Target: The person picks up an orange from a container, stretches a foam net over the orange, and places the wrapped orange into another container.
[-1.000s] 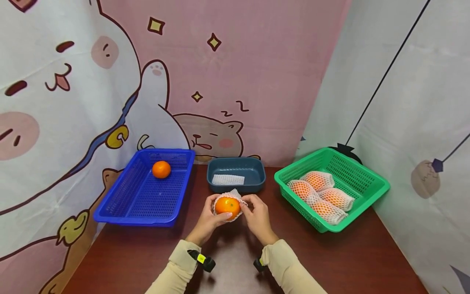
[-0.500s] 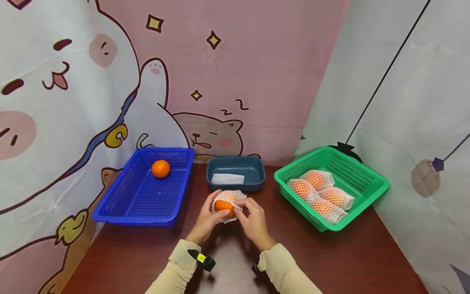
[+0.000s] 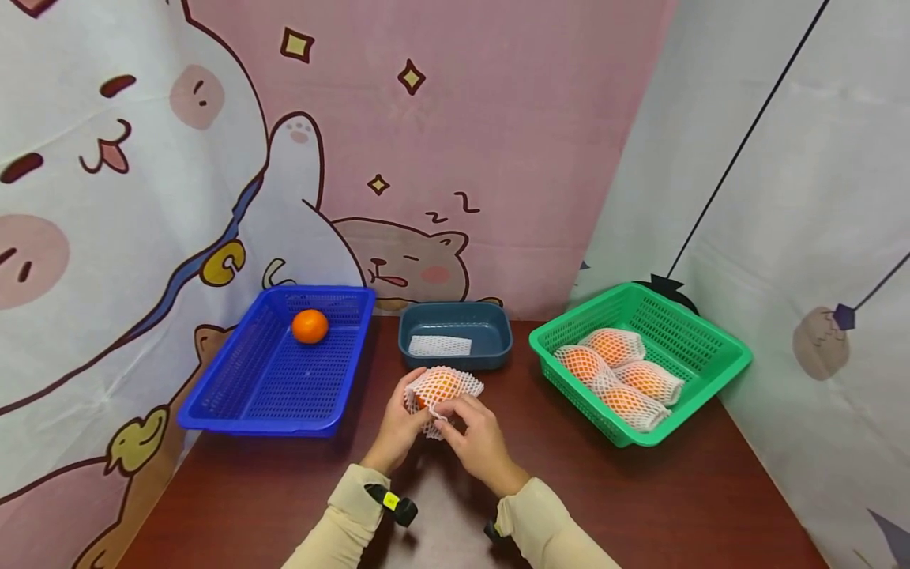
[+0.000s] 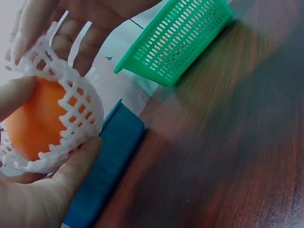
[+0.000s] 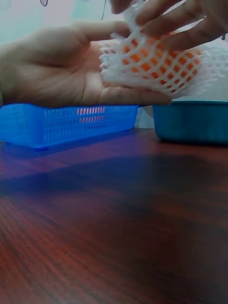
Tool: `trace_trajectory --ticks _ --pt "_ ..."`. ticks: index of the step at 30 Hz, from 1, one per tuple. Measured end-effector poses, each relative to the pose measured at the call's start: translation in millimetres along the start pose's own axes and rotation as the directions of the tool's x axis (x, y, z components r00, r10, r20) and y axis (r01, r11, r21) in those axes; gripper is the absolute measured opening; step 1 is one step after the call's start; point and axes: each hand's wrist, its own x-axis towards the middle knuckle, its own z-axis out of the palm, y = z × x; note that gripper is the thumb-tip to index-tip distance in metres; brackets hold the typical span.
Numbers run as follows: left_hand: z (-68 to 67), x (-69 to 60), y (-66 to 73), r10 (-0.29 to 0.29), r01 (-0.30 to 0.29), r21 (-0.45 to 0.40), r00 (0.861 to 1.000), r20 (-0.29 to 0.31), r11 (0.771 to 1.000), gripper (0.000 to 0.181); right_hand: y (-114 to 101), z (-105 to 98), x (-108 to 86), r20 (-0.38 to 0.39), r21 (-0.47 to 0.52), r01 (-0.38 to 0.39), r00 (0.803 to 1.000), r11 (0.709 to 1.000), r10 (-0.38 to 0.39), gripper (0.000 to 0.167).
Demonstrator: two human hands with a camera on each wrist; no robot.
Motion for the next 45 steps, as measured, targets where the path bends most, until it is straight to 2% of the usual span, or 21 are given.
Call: trace_trajectory --ticks 4,7,11,12,14,16,20,23,25,27,32,35,38,41,44,45 --pt "-5.9 3.0 -15.8 -0.006 0.007 -0.022 1.000 0.017 1.000 0.073 0 -11 -0.8 0.077 0.064 -0.045 0.996 0.997 0.040 0.026" --pt "-9.4 3.6 -23.9 -0.036 0.036 -0.031 0.999 0.022 0.999 0.075 3 -21 -2.2 0.049 0.104 -0.051 0.998 0.993 0.046 0.029" --pt "-11.7 1.6 -25.8 -0.095 0.100 -0.072 0.993 0.065 0.992 0.074 10 -36 1.8 -0.026 0.041 -0.016 1.000 0.999 0.017 0.041" --pt "-12.2 1.3 -26.0 -0.111 0.119 -0.094 0.990 0.086 0.988 0.074 12 -40 4.0 -0.017 0.007 -0.018 1.000 1.000 0.018 0.048" --pt "-12.5 0.1 -24.7 -0.135 0.155 -0.138 0.980 0.143 0.978 0.073 14 -48 9.2 0.053 -0.039 -0.034 0.998 0.999 0.036 0.066" --pt "-12.4 -1.1 -23.4 -0.151 0.189 -0.172 0.966 0.212 0.967 0.074 17 -55 13.4 0.168 -0.057 -0.059 0.984 0.997 0.068 0.083" --pt "-11.4 -3.5 -21.7 -0.156 0.234 -0.216 0.932 0.327 0.948 0.075 20 -60 17.1 0.366 -0.039 -0.089 0.925 0.995 0.097 0.102" --pt "-10.1 -4.6 -21.6 -0.149 0.246 -0.235 0.918 0.368 0.940 0.076 24 -60 16.1 0.433 -0.023 -0.102 0.895 0.994 0.102 0.104" --pt "-9.3 -5.4 -21.6 -0.149 0.254 -0.241 0.912 0.382 0.937 0.077 25 -58 14.3 0.448 -0.007 -0.119 0.887 0.993 0.109 0.102" --pt "-8.5 -6.3 -21.2 -0.150 0.260 -0.249 0.909 0.389 0.933 0.077 27 -56 12.2 0.445 0.014 -0.128 0.889 0.992 0.108 0.100" --pt "-7.1 -8.1 -20.5 -0.158 0.272 -0.259 0.908 0.388 0.927 0.076 27 -52 8.2 0.408 0.054 -0.180 0.902 0.982 0.143 0.089" --pt "-6.7 -7.8 -19.9 -0.174 0.282 -0.246 0.906 0.386 0.927 0.075 26 -51 6.9 0.380 0.043 -0.216 0.907 0.975 0.184 0.084" --pt "-7.1 -6.3 -17.4 -0.206 0.296 -0.218 0.910 0.359 0.930 0.067 24 -50 5.8 0.353 0.030 -0.230 0.913 0.973 0.205 0.083" --pt "-8.2 -4.9 -12.8 -0.223 0.288 -0.186 0.925 0.308 0.939 0.054 13 -53 8.2 0.331 0.014 -0.240 0.917 0.971 0.222 0.081" --pt "-8.1 -5.0 -8.2 -0.198 0.235 -0.117 0.944 0.263 0.965 0.051 0 -57 11.8 0.317 -0.007 -0.249 0.918 0.968 0.238 0.079" --pt "-7.1 -5.6 -6.7 -0.181 0.210 -0.092 0.950 0.254 0.973 0.050 2 -57 11.1 0.311 -0.013 -0.242 0.921 0.970 0.234 0.080"
